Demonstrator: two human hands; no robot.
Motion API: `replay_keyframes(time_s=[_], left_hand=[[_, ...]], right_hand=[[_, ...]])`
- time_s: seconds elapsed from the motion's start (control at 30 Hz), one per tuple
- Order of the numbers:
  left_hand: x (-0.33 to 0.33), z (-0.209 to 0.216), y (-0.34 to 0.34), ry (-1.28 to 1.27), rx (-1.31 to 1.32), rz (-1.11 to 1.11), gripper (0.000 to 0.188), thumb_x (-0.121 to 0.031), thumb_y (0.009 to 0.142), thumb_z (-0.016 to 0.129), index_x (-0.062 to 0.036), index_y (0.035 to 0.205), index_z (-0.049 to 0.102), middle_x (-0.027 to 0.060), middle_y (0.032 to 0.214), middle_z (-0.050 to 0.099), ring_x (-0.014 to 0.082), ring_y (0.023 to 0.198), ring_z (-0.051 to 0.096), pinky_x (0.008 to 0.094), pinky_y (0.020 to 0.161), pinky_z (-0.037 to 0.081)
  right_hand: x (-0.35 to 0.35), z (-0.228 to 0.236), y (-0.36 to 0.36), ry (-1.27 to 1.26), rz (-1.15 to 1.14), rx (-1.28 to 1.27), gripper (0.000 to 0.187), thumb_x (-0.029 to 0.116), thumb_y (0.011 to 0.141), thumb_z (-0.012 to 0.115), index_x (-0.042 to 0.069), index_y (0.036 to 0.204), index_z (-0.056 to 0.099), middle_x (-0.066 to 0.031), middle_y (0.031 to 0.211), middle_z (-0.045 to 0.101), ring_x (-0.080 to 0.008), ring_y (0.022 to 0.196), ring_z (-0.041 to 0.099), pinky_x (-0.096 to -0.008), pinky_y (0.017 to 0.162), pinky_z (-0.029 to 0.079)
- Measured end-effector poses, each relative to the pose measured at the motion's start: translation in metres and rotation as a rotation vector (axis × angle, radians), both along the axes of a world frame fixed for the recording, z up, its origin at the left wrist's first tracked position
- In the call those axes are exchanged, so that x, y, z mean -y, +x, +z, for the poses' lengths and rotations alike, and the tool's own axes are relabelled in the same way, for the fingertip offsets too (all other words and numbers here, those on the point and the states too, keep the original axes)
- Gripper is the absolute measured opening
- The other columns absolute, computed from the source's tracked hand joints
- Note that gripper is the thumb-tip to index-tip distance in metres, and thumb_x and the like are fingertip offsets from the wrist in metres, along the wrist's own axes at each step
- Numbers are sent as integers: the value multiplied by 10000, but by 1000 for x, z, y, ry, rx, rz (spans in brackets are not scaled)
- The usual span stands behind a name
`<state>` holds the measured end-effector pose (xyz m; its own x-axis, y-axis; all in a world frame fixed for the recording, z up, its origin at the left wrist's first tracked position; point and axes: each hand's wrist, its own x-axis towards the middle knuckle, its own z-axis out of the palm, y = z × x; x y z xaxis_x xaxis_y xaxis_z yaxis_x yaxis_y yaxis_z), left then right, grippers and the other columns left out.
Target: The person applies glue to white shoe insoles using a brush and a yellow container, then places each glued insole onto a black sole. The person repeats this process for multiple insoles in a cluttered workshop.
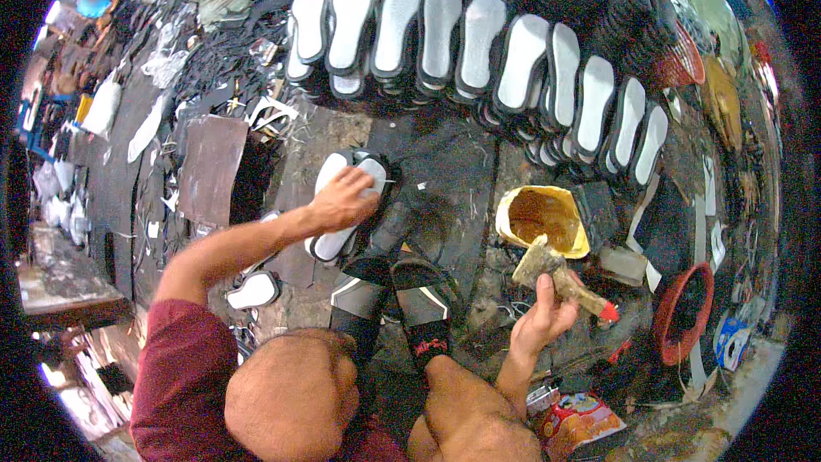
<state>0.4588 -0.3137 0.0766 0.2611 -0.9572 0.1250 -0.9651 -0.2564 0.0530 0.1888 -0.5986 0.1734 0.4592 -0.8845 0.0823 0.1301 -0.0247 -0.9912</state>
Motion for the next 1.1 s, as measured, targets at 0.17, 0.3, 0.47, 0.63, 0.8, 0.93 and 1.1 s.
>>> replay_keyframes(time_s=[0.17, 0.3, 0.47, 0.63, 0.8, 0.93, 1.1], left_hand=[[-18, -11, -55, -324, -304, 808, 604, -292, 795, 795, -64, 1311, 579, 163, 1186, 562, 372, 1102, 517, 466, 928, 449], [-24, -23, -56, -282, -575, 987, 826, -279, 723, 851, -64, 1434, 490, 146, 1059, 624, 321, 963, 587, 450, 893, 477], [-5, 25, -43, -467, -1155, 1081, 501, -207, 778, 822, 35, 1188, 662, 11, 819, 652, 112, 717, 585, 276, 633, 498], [36, 87, -66, -719, -1573, 739, 543, -66, 838, 705, -20, 1349, 524, 33, 1131, 647, 139, 1030, 590, 296, 938, 458], [35, 93, -80, -756, -1692, 640, 596, -5, 825, 681, -18, 1389, 489, 48, 1232, 622, 155, 1149, 566, 311, 986, 446], [59, 110, -90, -839, -1673, 553, 710, 46, 848, 666, -20, 1485, 359, 99, 1307, 589, 180, 1158, 597, 316, 992, 476], [70, 115, -95, -884, -1325, 506, 653, -52, 910, 715, 6, 1476, 396, 112, 1330, 592, 171, 1212, 577, 320, 1008, 490]], right_hand=[[60, 2, 3, -89, -69, -102, 285, 15, 916, 670, -38, 1189, 610, -98, 1186, 634, -200, 1084, 602, -341, 991, 475], [95, 8, 30, -496, 71, -415, 230, 150, 896, 756, -24, 1044, 733, -117, 1020, 746, -166, 942, 684, -321, 884, 521], [68, 14, 64, -534, 174, -547, 283, 152, 877, 763, -25, 1094, 725, -130, 1043, 736, -187, 859, 693, -321, 816, 532], [18, 21, 93, 20, 335, -72, 295, 65, 965, 631, -22, 1246, 619, -113, 1006, 734, -164, 812, 714, -277, 679, 586], [-36, 53, 135, 3, 370, 116, 275, 162, 1019, 582, 3, 1236, 528, -187, 1090, 707, -273, 938, 734, -332, 780, 594], [-47, 45, 133, -525, 498, 32, 284, 147, 921, 698, 5, 1090, 519, -282, 1319, 603, -401, 1249, 592, -437, 1012, 510], [-70, 50, 135, -669, 397, -103, 326, 82, 852, 769, 36, 992, 478, -305, 1272, 619, -414, 1203, 615, -437, 917, 549]])
